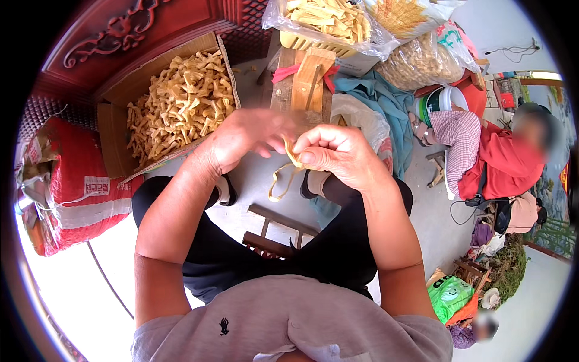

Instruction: The person takes long strips of food from a plastic bag, ties them into knots by hand, and places the completed knots into a cardboard box.

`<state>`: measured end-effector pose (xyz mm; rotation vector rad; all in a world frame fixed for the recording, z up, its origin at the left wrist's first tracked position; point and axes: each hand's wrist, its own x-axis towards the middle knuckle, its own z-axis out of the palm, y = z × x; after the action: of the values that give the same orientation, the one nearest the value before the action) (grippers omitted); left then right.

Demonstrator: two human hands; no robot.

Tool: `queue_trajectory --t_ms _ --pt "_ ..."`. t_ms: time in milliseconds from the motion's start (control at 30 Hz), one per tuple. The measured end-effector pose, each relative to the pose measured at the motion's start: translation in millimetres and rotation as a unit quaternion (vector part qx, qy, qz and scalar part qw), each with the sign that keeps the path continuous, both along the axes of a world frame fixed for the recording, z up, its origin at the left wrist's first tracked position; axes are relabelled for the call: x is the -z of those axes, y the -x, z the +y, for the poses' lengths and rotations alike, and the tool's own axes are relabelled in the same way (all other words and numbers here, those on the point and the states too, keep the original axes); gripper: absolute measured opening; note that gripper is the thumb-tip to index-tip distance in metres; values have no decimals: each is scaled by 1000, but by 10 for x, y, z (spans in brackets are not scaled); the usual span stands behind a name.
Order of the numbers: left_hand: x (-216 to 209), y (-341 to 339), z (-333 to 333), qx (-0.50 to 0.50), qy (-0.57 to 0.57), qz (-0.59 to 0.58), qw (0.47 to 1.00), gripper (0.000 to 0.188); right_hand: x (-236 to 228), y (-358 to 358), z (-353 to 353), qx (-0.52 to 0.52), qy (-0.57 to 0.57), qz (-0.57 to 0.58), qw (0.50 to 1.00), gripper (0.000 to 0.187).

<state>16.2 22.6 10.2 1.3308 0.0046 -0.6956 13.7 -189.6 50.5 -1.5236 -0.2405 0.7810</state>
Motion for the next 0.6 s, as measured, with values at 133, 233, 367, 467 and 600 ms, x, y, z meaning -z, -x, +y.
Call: queue_trajectory --t_ms 133,233,367,467,600 --pt "88 31 53 -32 56 59 996 31 154 -182 144 -20 24 -89 996 14" --pt "67 -11 88 24 -74 -74 994 25 240 -212 129 -1 70 -141 988 17" --pt "148 1 64 -16 -95 -89 991 18 401 -231 -3 58 21 -45 997 19" --pt "213 30 11 -91 -120 -139 979 21 359 -236 -110 15 48 -6 999 21" --pt "239 -25 -16 -133 -167 -279 936 22 268 -138 -63 17 49 -35 998 17"
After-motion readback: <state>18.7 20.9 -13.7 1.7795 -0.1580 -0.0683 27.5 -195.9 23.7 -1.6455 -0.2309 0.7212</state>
